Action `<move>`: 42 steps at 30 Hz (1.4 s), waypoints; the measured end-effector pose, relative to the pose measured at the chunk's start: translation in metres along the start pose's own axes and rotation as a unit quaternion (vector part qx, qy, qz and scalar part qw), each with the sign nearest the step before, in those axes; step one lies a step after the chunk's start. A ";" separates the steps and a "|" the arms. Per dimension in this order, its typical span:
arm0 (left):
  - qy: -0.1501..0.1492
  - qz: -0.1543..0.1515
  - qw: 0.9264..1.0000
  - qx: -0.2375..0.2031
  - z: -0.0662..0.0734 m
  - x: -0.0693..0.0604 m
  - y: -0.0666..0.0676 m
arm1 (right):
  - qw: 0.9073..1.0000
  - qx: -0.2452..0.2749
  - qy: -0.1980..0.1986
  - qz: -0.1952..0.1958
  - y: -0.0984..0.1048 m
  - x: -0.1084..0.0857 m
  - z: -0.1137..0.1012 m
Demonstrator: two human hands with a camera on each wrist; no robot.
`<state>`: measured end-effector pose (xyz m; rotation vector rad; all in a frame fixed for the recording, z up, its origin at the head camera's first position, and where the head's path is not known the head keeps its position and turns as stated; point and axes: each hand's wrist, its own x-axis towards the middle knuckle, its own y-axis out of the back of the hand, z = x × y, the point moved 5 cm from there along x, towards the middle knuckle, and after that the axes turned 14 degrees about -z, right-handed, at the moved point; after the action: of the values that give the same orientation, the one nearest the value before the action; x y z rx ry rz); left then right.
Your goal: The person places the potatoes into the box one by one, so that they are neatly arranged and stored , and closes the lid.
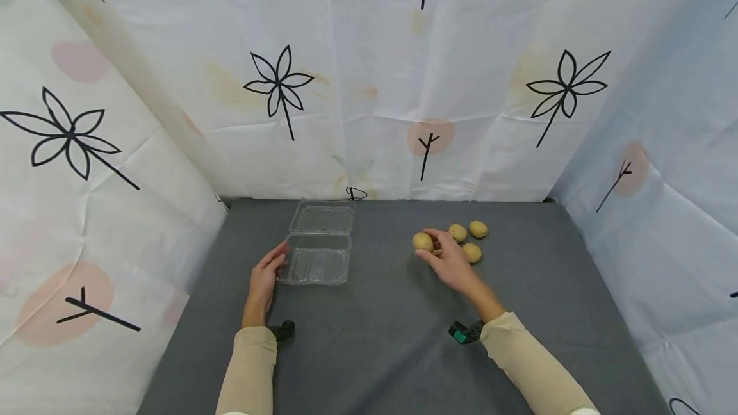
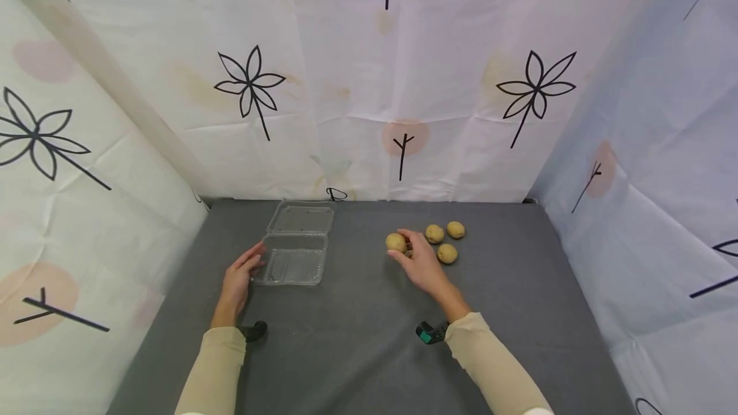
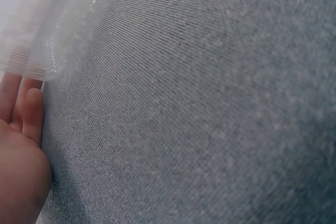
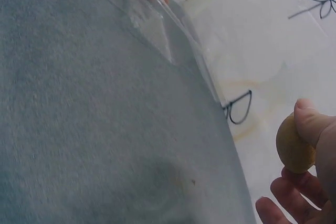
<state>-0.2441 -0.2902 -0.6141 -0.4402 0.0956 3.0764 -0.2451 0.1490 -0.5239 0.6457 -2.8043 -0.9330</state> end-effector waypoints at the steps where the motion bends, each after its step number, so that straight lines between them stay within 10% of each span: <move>1: 0.000 0.001 1.000 -0.001 0.000 0.000 0.000 | 1.000 -0.004 0.003 -0.002 -0.003 0.002 -0.002; 42: 0.019 -0.015 0.999 -0.032 0.021 -0.016 -0.006 | 0.997 0.051 0.035 -0.041 -0.076 0.048 -0.046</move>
<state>-0.2349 -0.2832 -0.5896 -0.4988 -0.0094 3.0495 -0.2503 0.0489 -0.5332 0.7962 -2.7974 -0.7679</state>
